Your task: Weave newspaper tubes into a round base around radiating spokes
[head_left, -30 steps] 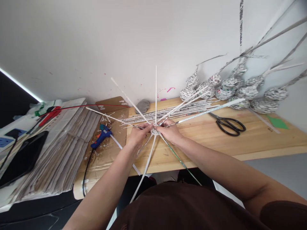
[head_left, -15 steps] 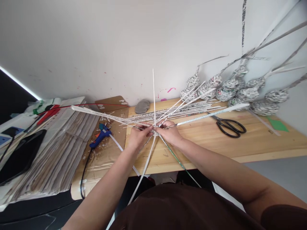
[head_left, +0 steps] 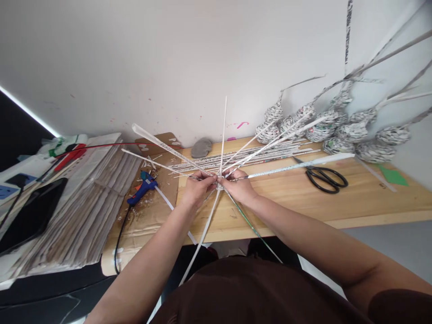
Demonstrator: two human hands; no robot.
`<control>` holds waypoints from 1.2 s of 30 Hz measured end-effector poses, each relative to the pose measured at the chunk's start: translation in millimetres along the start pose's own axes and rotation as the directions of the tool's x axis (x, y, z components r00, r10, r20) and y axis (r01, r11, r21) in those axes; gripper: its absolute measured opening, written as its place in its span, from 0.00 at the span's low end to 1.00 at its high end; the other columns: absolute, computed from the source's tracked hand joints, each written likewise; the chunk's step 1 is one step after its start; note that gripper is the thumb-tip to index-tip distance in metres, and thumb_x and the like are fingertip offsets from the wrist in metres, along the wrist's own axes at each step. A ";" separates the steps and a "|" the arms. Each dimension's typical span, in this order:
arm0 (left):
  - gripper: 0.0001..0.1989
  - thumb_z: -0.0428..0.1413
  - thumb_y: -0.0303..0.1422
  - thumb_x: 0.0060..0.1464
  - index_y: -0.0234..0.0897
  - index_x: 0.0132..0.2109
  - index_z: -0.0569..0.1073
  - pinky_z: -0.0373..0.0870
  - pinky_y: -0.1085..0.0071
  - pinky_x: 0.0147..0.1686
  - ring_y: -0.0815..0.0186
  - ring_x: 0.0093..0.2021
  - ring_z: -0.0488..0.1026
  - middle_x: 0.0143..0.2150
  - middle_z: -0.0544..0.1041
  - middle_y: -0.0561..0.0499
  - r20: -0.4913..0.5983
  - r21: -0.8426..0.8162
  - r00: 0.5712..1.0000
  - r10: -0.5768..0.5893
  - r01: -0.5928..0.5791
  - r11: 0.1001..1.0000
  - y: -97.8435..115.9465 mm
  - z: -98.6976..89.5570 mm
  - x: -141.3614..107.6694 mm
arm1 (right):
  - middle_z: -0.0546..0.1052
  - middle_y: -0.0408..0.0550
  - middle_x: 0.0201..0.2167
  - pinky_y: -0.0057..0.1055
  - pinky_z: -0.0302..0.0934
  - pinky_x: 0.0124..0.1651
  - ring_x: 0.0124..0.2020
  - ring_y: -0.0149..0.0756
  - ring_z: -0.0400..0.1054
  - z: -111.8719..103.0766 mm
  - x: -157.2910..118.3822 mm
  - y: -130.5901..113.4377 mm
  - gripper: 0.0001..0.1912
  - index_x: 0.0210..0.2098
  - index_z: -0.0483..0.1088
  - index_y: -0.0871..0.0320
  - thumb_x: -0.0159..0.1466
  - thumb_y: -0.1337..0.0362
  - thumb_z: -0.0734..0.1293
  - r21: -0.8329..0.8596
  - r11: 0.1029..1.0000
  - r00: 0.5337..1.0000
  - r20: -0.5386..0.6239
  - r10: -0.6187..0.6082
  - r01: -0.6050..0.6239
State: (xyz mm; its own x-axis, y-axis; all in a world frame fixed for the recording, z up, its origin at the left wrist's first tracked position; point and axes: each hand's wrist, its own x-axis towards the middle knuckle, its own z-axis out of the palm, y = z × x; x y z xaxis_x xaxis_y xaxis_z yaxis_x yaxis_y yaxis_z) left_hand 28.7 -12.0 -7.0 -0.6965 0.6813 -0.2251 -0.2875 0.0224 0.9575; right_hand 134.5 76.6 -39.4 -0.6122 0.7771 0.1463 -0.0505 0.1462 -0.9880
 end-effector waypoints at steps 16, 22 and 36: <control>0.20 0.73 0.35 0.24 0.33 0.25 0.73 0.73 0.71 0.30 0.68 0.28 0.72 0.25 0.75 0.52 -0.019 -0.077 0.999 0.049 -0.050 0.996 -5.5 5.5 -5.9 | 0.73 0.42 0.23 0.28 0.62 0.30 0.25 0.31 0.67 4.7 3.3 5.7 0.09 0.28 0.68 0.55 0.56 0.57 0.67 0.025 1.000 0.999 -0.043 0.015 -0.014; 0.20 0.73 0.32 0.23 0.34 0.25 0.72 0.73 0.70 0.31 0.68 0.28 0.72 0.25 0.74 0.53 -0.034 -0.082 0.999 -0.013 0.010 0.997 -4.2 8.8 -6.2 | 0.72 0.42 0.24 0.28 0.61 0.31 0.26 0.31 0.65 5.0 0.2 -1.9 0.07 0.27 0.67 0.55 0.56 0.59 0.66 0.040 0.999 0.999 -0.036 -0.033 0.034; 0.22 0.73 0.33 0.26 0.34 0.27 0.69 0.72 0.75 0.30 0.72 0.27 0.72 0.27 0.74 0.55 -0.020 -0.150 0.998 0.063 -0.065 0.987 -14.9 6.4 -1.5 | 0.75 0.42 0.25 0.28 0.63 0.31 0.26 0.32 0.68 5.1 4.1 6.0 0.07 0.30 0.68 0.56 0.56 0.59 0.67 0.083 0.996 0.999 -0.043 0.017 -0.013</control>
State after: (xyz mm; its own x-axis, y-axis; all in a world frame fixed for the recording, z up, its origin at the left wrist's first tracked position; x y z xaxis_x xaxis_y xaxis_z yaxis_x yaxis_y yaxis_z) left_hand 38.3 -8.7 -19.8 -0.7263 0.6666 -0.1677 -0.3363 -0.1319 0.9325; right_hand 127.7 77.6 -44.9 -0.5784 0.8051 0.1317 -0.1078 0.0846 -0.9906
